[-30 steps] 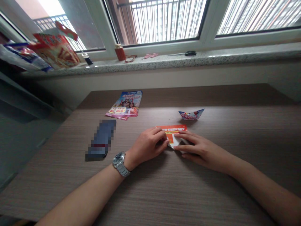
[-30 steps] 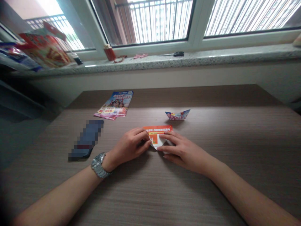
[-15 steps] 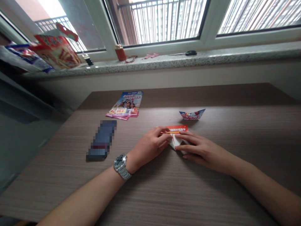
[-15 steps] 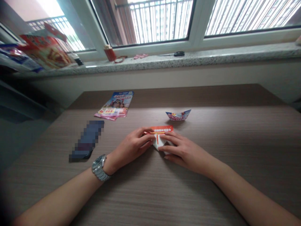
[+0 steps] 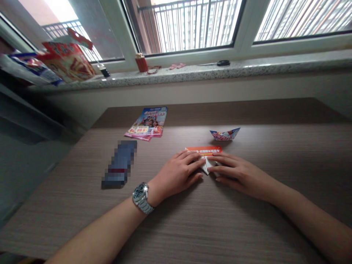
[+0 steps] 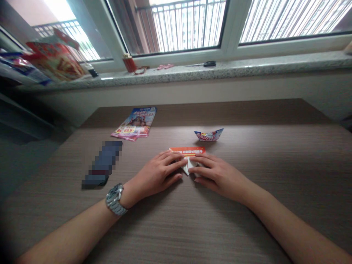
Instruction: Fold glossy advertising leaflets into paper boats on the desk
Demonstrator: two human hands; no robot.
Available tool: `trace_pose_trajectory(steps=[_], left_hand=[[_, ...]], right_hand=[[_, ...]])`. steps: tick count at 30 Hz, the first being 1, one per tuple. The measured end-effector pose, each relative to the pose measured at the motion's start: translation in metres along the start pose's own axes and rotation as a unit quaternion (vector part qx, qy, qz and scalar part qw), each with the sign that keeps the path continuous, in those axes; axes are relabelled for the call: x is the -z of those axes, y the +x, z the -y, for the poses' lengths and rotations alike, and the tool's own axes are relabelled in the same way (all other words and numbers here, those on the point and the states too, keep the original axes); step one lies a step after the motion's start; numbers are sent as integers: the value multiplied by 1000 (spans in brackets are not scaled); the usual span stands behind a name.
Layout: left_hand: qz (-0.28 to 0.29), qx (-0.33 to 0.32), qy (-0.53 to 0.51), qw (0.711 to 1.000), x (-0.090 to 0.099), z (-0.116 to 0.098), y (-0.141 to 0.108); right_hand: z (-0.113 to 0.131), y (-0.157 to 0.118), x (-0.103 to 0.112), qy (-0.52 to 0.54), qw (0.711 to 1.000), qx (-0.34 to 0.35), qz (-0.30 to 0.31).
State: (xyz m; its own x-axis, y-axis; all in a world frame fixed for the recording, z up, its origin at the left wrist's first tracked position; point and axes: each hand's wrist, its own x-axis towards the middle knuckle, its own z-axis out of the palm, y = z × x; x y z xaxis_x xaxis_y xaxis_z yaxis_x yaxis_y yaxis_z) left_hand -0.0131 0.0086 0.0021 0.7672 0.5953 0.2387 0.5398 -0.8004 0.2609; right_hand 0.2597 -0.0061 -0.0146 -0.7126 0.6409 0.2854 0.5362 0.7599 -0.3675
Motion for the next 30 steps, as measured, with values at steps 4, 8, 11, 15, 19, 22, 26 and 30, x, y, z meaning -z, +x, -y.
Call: trace_pose_trajectory(steps=[4, 8, 11, 15, 19, 22, 26, 30], left_hand=[[5, -12, -7, 1000, 1, -2, -1], [6, -20, -6, 1000, 0, -3, -2], [15, -17, 0, 1000, -1, -4, -3], [20, -10, 10, 1000, -3, -4, -3], [28, -5, 12, 1000, -3, -5, -4], [33, -1, 11, 999, -2, -6, -4], [40, -11, 0, 999, -2, -7, -5], [52, -7, 7, 999, -1, -9, -5]], right_hand=[[-2, 1, 3, 13, 1000, -3, -20], [-5, 0, 1, 12, 1000, -9, -20], [-6, -1, -2, -11, 1000, -17, -21], [-6, -1, -6, -41, 998, -19, -34], [-7, 0, -6, -36, 999, -22, -21], [-8, -1, -5, -23, 999, -25, -16], [-10, -4, -2, -11, 1000, -17, -8], [-11, -5, 0, -14, 1000, -16, 3]])
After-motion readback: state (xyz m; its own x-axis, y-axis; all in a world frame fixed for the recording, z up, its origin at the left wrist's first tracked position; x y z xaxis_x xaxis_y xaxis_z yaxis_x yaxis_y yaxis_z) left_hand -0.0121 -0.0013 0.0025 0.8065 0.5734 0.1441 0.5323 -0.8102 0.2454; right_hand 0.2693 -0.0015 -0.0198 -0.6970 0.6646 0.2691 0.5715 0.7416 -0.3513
